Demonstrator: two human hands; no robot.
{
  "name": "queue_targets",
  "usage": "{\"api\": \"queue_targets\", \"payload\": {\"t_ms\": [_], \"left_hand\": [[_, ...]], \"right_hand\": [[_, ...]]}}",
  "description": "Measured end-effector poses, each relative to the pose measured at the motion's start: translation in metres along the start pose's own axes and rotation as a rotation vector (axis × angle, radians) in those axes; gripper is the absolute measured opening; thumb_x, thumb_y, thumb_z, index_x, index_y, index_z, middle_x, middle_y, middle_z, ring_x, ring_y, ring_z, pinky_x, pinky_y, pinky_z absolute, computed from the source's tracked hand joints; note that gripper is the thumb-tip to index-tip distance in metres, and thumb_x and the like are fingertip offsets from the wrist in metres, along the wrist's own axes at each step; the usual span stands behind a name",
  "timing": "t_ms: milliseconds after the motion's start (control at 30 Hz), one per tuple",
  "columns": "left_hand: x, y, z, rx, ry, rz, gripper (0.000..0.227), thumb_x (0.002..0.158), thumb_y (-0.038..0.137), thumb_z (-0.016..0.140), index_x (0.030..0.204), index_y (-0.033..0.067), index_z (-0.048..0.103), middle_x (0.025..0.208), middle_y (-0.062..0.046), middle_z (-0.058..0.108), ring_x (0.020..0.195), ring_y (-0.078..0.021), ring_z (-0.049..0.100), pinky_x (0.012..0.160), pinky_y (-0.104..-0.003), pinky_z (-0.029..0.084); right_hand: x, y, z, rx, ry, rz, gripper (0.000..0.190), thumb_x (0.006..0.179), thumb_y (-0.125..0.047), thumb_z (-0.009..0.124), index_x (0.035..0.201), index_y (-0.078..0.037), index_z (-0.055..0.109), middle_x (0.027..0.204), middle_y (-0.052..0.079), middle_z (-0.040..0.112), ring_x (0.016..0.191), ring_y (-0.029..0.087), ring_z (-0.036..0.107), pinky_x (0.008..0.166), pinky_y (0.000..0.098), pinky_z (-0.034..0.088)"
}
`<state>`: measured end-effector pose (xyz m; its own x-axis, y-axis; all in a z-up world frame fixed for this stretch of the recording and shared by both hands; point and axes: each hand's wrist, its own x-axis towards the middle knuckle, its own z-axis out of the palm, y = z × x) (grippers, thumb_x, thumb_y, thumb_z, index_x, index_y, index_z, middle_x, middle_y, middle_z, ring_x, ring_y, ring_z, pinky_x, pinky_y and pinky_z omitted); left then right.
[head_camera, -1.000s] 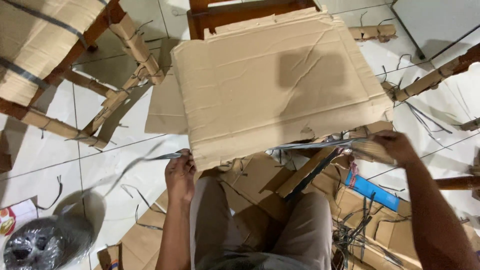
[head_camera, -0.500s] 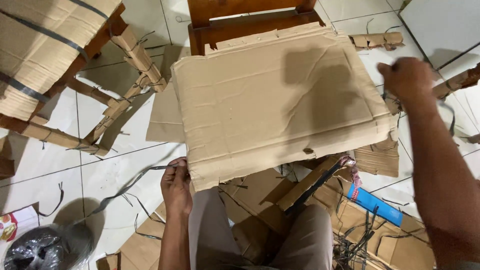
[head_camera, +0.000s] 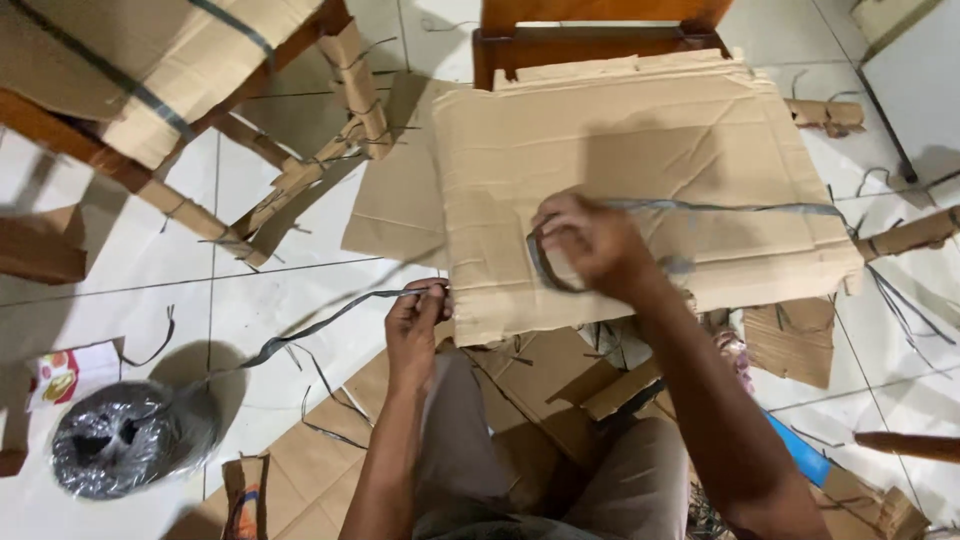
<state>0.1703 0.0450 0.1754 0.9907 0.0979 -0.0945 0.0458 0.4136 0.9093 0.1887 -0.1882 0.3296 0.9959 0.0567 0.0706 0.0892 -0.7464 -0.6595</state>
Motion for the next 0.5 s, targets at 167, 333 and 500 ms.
{"api": "queue_targets", "payload": {"t_ms": [167,333,500], "left_hand": [[0.002,-0.008,-0.010,-0.004,0.046,-0.027,0.012,0.098,0.014,0.070,0.105,0.0043,0.073,0.076,-0.006,0.067,0.069,-0.0092,0.063,0.070,-0.022,0.054],[0.000,-0.010,-0.020,0.021,0.050,0.001,0.011,0.098,0.014,0.071,0.104,0.0047,0.075,0.073,-0.005,0.066,0.069,-0.0097,0.063,0.069,-0.023,0.053],[-0.006,0.000,-0.025,-0.050,0.034,0.003,0.015,0.100,0.017,0.070,0.105,0.0040,0.074,0.074,-0.010,0.068,0.069,-0.0115,0.063,0.070,-0.026,0.055]], "right_hand": [[0.005,-0.048,0.041,-0.391,-0.046,-0.042,0.022,0.096,-0.034,0.061,0.111,-0.024,0.074,0.086,0.011,0.078,0.086,0.034,0.076,0.076,0.0494,0.061],[0.007,-0.057,0.078,-0.349,-0.090,-0.113,0.023,0.095,-0.028,0.060,0.112,-0.021,0.072,0.088,0.017,0.077,0.085,0.042,0.075,0.076,0.0536,0.060],[0.000,-0.057,0.087,-0.310,-0.049,-0.276,0.012,0.094,-0.023,0.061,0.099,-0.016,0.069,0.086,0.017,0.075,0.078,0.044,0.074,0.067,0.0536,0.059]]}}
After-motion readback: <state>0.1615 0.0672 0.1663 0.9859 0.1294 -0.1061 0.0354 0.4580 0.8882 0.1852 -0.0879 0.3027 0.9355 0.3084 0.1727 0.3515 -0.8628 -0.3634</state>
